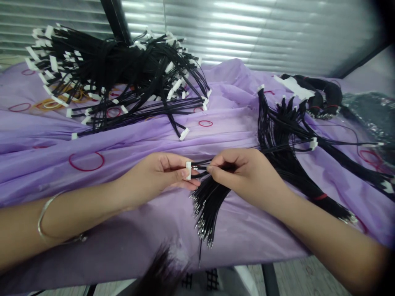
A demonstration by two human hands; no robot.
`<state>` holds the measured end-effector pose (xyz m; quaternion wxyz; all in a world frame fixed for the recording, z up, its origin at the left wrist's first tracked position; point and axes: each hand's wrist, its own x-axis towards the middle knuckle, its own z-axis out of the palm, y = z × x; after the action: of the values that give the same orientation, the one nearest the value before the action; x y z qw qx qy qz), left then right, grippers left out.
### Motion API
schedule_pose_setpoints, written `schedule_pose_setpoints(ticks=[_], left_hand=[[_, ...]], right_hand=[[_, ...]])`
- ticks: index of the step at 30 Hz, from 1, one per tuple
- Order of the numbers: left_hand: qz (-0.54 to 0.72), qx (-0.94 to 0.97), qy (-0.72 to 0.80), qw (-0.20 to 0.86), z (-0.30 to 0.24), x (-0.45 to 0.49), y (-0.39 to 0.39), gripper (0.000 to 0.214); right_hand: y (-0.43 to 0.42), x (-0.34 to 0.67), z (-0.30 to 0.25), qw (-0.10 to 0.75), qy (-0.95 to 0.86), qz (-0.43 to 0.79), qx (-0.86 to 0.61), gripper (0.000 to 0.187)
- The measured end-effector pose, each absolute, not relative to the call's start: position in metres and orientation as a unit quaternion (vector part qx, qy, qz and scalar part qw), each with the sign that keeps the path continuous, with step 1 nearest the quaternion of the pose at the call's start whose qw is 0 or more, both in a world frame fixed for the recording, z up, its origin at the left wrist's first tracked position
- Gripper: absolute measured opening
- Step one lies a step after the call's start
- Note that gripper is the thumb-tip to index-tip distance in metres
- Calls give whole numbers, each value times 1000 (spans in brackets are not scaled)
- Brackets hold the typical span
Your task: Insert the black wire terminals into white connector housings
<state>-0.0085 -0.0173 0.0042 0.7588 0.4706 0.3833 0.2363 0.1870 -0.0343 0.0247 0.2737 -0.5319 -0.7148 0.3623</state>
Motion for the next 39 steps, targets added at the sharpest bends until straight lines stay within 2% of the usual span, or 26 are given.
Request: schedule_pose_setpoints(ticks=[22, 32, 39], left_hand=[[228, 487, 385, 750, 3, -9, -15, 12], [228, 493, 389, 744, 5, -7, -16, 11], [228, 491, 405, 737, 9, -5, -17, 12]], right_hand=[[-35, 185, 19, 282, -757, 295, -511, 12], [-39, 185, 16, 300, -801, 191, -481, 10], [-37, 186, 13, 312, -814, 198, -448, 10]])
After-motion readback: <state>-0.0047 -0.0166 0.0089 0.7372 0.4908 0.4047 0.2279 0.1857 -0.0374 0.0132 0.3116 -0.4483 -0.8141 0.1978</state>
